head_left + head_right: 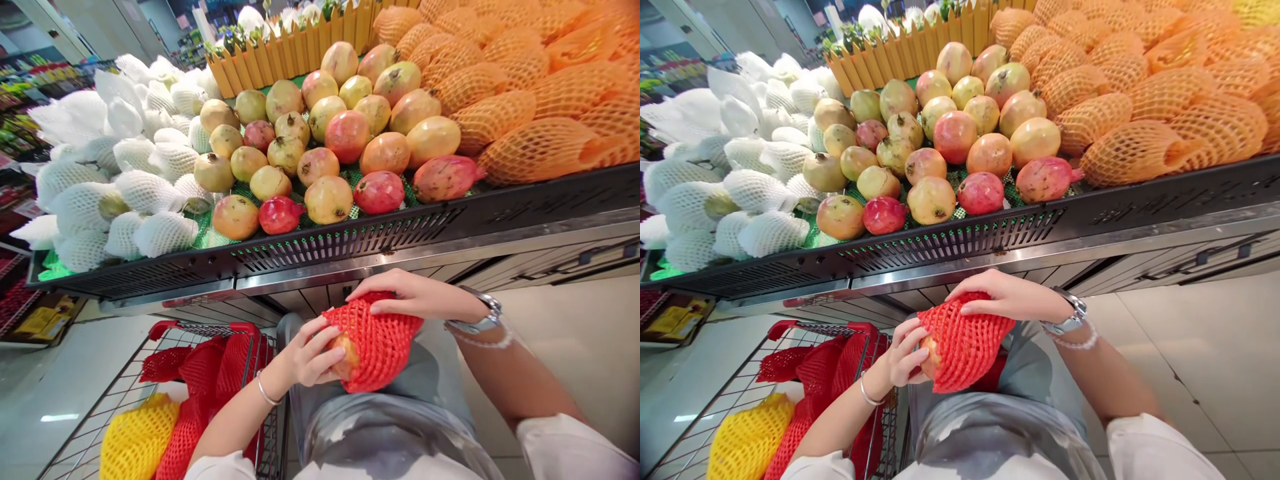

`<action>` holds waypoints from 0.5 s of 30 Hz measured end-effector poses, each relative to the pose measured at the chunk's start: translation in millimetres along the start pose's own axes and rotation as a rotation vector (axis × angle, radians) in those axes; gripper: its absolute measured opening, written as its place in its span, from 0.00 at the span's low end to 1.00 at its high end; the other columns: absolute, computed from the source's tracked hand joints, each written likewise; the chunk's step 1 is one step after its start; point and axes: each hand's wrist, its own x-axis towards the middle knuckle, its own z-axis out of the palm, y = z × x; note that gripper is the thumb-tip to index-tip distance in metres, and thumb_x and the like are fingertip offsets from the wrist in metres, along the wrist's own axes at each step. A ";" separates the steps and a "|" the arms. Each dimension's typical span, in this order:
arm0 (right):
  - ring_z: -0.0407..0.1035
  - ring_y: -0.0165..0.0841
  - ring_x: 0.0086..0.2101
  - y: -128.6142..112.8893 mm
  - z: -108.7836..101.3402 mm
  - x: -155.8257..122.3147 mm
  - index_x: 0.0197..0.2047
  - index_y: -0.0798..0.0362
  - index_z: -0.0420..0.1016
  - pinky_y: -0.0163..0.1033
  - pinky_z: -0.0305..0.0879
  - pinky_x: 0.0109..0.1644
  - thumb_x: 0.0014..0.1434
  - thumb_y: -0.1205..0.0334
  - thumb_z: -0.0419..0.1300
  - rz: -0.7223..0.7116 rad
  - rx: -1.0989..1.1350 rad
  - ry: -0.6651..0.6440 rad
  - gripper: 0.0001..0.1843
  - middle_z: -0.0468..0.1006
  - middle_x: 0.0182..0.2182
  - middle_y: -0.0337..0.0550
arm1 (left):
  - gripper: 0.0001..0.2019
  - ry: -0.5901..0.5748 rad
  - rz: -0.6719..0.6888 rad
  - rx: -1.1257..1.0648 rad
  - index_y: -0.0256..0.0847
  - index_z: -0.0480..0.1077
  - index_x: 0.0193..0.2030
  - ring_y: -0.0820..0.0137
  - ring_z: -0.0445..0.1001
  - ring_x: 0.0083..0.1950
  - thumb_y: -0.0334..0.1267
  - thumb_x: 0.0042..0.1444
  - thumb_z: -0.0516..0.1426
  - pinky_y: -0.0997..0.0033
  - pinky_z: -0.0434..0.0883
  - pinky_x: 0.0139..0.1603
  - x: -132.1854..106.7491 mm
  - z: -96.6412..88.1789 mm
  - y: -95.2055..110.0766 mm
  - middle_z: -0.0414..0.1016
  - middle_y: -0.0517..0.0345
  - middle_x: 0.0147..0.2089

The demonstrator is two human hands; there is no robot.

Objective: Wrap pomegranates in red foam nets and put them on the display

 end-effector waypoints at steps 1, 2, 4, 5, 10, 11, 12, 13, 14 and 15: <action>0.74 0.34 0.39 -3.1 1.8 4.5 0.46 0.54 0.81 0.35 0.67 0.45 0.63 0.56 0.58 -0.030 -0.030 -0.022 0.15 0.80 0.40 0.45 | 0.19 0.012 -0.006 0.010 0.32 0.58 0.59 0.58 0.61 0.63 0.42 0.66 0.50 0.57 0.72 0.55 -0.4 -0.2 1.2 0.68 0.41 0.49; 0.74 0.32 0.35 -4.4 4.3 8.4 0.43 0.55 0.81 0.33 0.67 0.42 0.64 0.56 0.57 -0.058 -0.041 -0.016 0.15 0.80 0.36 0.44 | 0.18 0.022 -0.018 0.018 0.33 0.58 0.58 0.58 0.61 0.62 0.42 0.66 0.49 0.57 0.72 0.55 -0.7 -0.9 2.1 0.68 0.41 0.49; 0.72 0.31 0.32 -3.7 8.5 14.6 0.38 0.56 0.80 0.32 0.66 0.38 0.64 0.55 0.57 -0.091 -0.038 0.045 0.14 0.79 0.32 0.43 | 0.17 0.033 -0.042 0.018 0.34 0.58 0.57 0.58 0.62 0.62 0.43 0.67 0.48 0.55 0.73 0.53 -1.3 -2.8 3.2 0.67 0.41 0.48; 0.72 0.31 0.32 -3.0 9.3 17.2 0.36 0.56 0.80 0.32 0.65 0.38 0.63 0.55 0.58 -0.097 -0.033 0.080 0.14 0.79 0.32 0.44 | 0.17 0.038 -0.047 0.015 0.34 0.57 0.57 0.58 0.61 0.61 0.43 0.67 0.48 0.53 0.73 0.54 -1.5 -3.7 3.4 0.67 0.41 0.48; 0.70 0.31 0.31 -7.5 3.7 28.5 0.32 0.54 0.79 0.33 0.63 0.37 0.64 0.55 0.56 -0.127 -0.076 0.120 0.15 0.78 0.30 0.43 | 0.19 0.061 -0.049 0.008 0.37 0.57 0.60 0.59 0.61 0.60 0.44 0.67 0.48 0.45 0.71 0.56 -5.2 -3.2 2.5 0.67 0.42 0.47; 0.70 0.31 0.31 -9.5 2.8 30.0 0.32 0.54 0.79 0.33 0.63 0.37 0.64 0.55 0.56 -0.159 -0.106 0.132 0.15 0.78 0.30 0.42 | 0.21 0.078 -0.055 0.016 0.36 0.57 0.62 0.59 0.61 0.60 0.44 0.67 0.49 0.47 0.71 0.55 -6.5 -2.5 2.1 0.67 0.42 0.47; 0.70 0.31 0.32 -11.4 2.6 31.1 0.32 0.53 0.79 0.34 0.63 0.38 0.65 0.55 0.55 -0.198 -0.139 0.162 0.16 0.77 0.30 0.42 | 0.24 0.098 -0.064 0.023 0.36 0.56 0.64 0.58 0.62 0.60 0.45 0.66 0.50 0.50 0.72 0.54 -7.8 -1.9 1.6 0.67 0.41 0.47; 0.70 0.32 0.33 -13.0 3.2 31.7 0.32 0.53 0.79 0.35 0.63 0.39 0.65 0.56 0.55 -0.239 -0.173 0.207 0.16 0.77 0.30 0.42 | 0.27 0.117 -0.074 0.028 0.34 0.55 0.66 0.58 0.62 0.60 0.46 0.65 0.51 0.52 0.72 0.53 -9.1 -1.5 1.1 0.66 0.41 0.48; 0.69 0.32 0.34 -14.3 4.6 31.9 0.32 0.52 0.79 0.36 0.63 0.41 0.66 0.56 0.54 -0.276 -0.204 0.260 0.16 0.77 0.30 0.42 | 0.30 0.132 -0.085 0.029 0.33 0.53 0.68 0.58 0.62 0.60 0.48 0.65 0.51 0.55 0.72 0.53 -10.1 -1.3 0.4 0.66 0.40 0.49; 0.69 0.33 0.34 -15.3 6.4 31.8 0.32 0.51 0.79 0.38 0.63 0.43 0.66 0.56 0.54 -0.304 -0.231 0.313 0.16 0.77 0.30 0.42 | 0.32 0.144 -0.095 0.023 0.32 0.51 0.70 0.59 0.62 0.60 0.49 0.65 0.52 0.56 0.71 0.54 -10.8 -1.5 -0.3 0.65 0.39 0.51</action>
